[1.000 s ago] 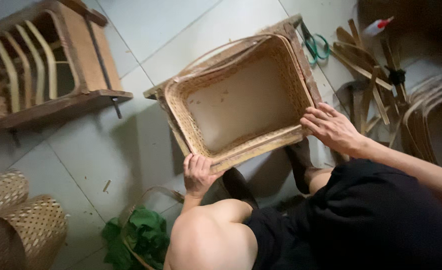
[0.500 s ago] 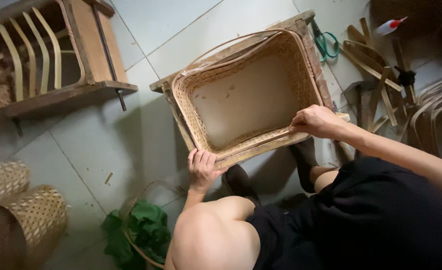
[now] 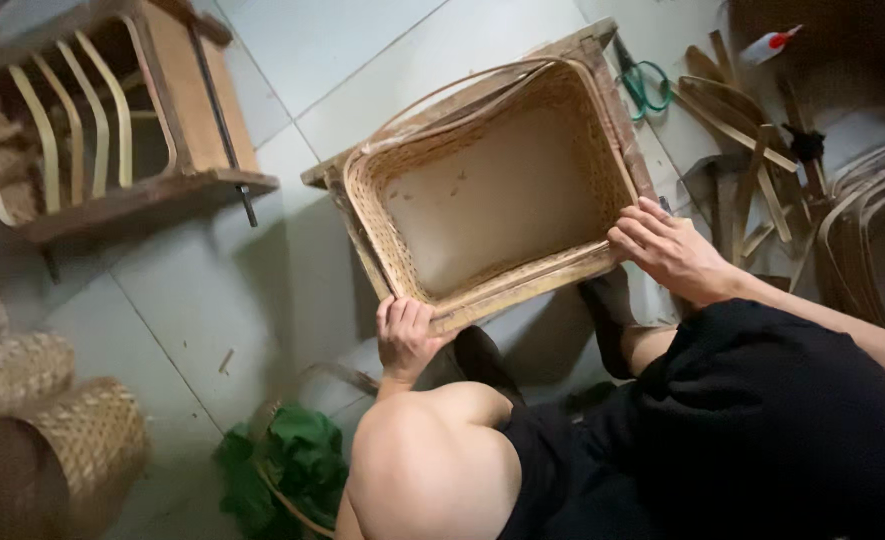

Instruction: The person weaves a rectangular basket by hand, fitting a woven strip into a wooden frame, trimming excess with scissors, and inserting curved bamboo ribs. They use a hammer to tap the ribs into place and adjust the weave along the edges.

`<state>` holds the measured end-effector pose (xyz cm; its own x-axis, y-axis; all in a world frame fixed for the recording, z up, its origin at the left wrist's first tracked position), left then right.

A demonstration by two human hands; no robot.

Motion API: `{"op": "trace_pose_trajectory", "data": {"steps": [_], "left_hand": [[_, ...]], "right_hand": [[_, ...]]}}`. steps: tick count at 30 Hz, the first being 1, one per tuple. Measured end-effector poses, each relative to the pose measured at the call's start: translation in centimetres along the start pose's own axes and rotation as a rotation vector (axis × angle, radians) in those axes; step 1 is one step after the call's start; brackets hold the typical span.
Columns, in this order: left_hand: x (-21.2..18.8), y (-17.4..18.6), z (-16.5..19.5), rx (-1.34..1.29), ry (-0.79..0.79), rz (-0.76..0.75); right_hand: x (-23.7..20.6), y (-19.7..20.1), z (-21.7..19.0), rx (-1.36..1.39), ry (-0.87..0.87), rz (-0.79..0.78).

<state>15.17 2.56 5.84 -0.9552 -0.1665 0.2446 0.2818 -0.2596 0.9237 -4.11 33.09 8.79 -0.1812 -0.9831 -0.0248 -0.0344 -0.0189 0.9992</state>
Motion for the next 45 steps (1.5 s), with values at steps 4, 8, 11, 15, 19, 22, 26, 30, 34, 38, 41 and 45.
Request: {"op": "trace_pose_trajectory", "data": {"steps": [4,8,11,15,19,22,26,30,34,38,41,45], "left_hand": [[-0.2,0.0,0.1,-0.002,0.009,-0.01],[0.1,-0.1,0.2,-0.025,0.012,-0.007],[0.6,-0.3,0.3,-0.031,0.011,0.019],[1.1,-0.7,0.5,0.003,-0.006,0.046],[1.7,-0.9,0.6,-0.057,-0.009,0.059],[2.5,-0.3,0.7,-0.121,-0.016,0.14],[1.8,0.4,0.8,-0.144,-0.054,0.1],[-1.0,1.8,0.1,-0.201,-0.037,0.028],[-2.7,1.8,0.2,-0.253,-0.016,-0.008],[-2.9,0.4,1.2,-0.29,-0.003,-0.027],[-3.7,0.2,1.3,-0.319,-0.003,-0.04],[-4.6,0.6,0.3,-0.375,-0.003,-0.045]], "right_hand": [[0.0,-0.4,0.0,0.133,-0.077,0.074],[-0.3,-0.4,0.0,0.061,-0.122,0.171],[-0.4,-1.3,0.8,0.164,-0.173,0.148],[-0.2,-2.0,1.4,0.071,-0.12,0.045],[0.7,-1.3,1.6,-0.091,-0.095,0.007],[2.2,-1.7,1.2,-0.211,-0.106,-0.122],[3.2,-6.0,0.5,-0.417,-0.054,-0.816],[4.8,-4.7,-2.3,-0.361,0.084,-0.803],[4.0,0.0,-3.6,-0.325,0.216,-0.686],[1.6,2.0,-2.6,-0.151,0.321,-0.741],[3.4,0.2,-2.9,0.269,0.173,-0.868],[14.8,-1.3,-6.7,0.504,0.247,-0.624]]}}
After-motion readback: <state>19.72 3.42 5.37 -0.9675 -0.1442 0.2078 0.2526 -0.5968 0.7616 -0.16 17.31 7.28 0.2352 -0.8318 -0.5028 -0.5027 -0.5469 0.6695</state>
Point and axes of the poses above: each hand's wrist, its own x-axis towards the middle knuckle, its own y-axis out of the back of the hand, z = x × y, the point moved 7 cm from there along x, towards the middle knuckle, and after that the axes turned 10 degrees about y, right-handed, at the moved point
